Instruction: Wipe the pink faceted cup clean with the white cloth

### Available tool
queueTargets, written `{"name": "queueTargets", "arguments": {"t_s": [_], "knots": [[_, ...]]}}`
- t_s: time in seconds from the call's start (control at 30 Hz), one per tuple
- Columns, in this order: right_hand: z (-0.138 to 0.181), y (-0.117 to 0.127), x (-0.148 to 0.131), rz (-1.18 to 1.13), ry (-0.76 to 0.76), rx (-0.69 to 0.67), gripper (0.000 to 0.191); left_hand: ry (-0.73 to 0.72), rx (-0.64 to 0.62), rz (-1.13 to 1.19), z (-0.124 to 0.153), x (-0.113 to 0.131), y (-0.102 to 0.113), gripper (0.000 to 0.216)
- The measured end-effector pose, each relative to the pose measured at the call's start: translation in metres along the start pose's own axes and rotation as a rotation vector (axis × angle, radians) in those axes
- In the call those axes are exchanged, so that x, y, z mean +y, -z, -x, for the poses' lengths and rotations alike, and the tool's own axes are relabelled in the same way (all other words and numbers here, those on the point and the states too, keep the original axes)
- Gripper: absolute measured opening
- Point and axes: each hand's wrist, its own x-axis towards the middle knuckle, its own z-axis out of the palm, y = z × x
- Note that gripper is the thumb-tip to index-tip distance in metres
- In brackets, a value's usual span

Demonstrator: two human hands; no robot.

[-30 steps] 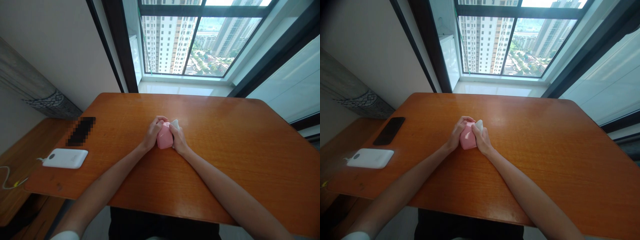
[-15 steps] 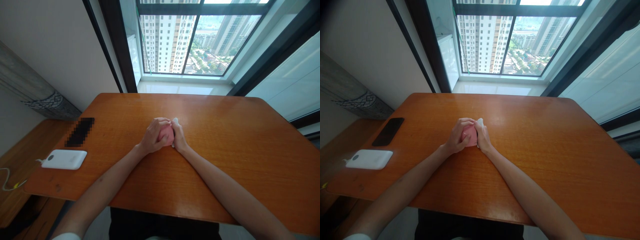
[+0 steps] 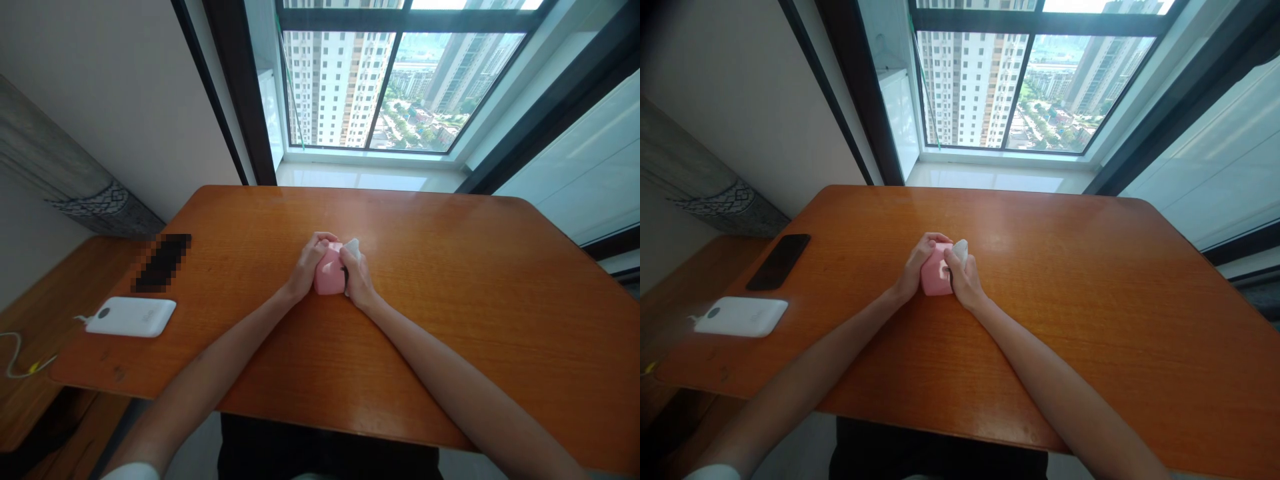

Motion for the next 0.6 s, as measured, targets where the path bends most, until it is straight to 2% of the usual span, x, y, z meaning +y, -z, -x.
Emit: {"name": "queueTargets", "arguments": {"t_s": [0.07, 0.13, 0.23, 0.3, 0.43, 0.6], "knots": [[-0.002, 0.000, 0.000, -0.007, -0.013, 0.011, 0.055, -0.089, 0.016, -0.070, 0.003, -0.004, 0.001, 0.045], [-0.004, 0.001, 0.001, -0.017, -0.024, 0.004, 0.058, -0.254, 0.001, -0.175, 0.005, -0.008, 0.004, 0.049], [-0.007, 0.002, 0.003, -0.060, -0.022, 0.006, 0.057, -0.536, -0.104, -0.339, 0.007, -0.010, 0.010, 0.048], [-0.008, 0.003, 0.005, -0.079, -0.012, 0.015, 0.055, -0.626, -0.146, -0.426, 0.006, -0.008, 0.014, 0.044], [-0.008, 0.002, 0.006, -0.068, -0.014, 0.006, 0.054, -0.616, -0.135, -0.475, 0.006, -0.005, 0.016, 0.037], [-0.006, 0.001, 0.003, -0.058, 0.028, 0.027, 0.053, -0.535, -0.098, -0.380, 0.006, -0.001, 0.009, 0.036]]}}
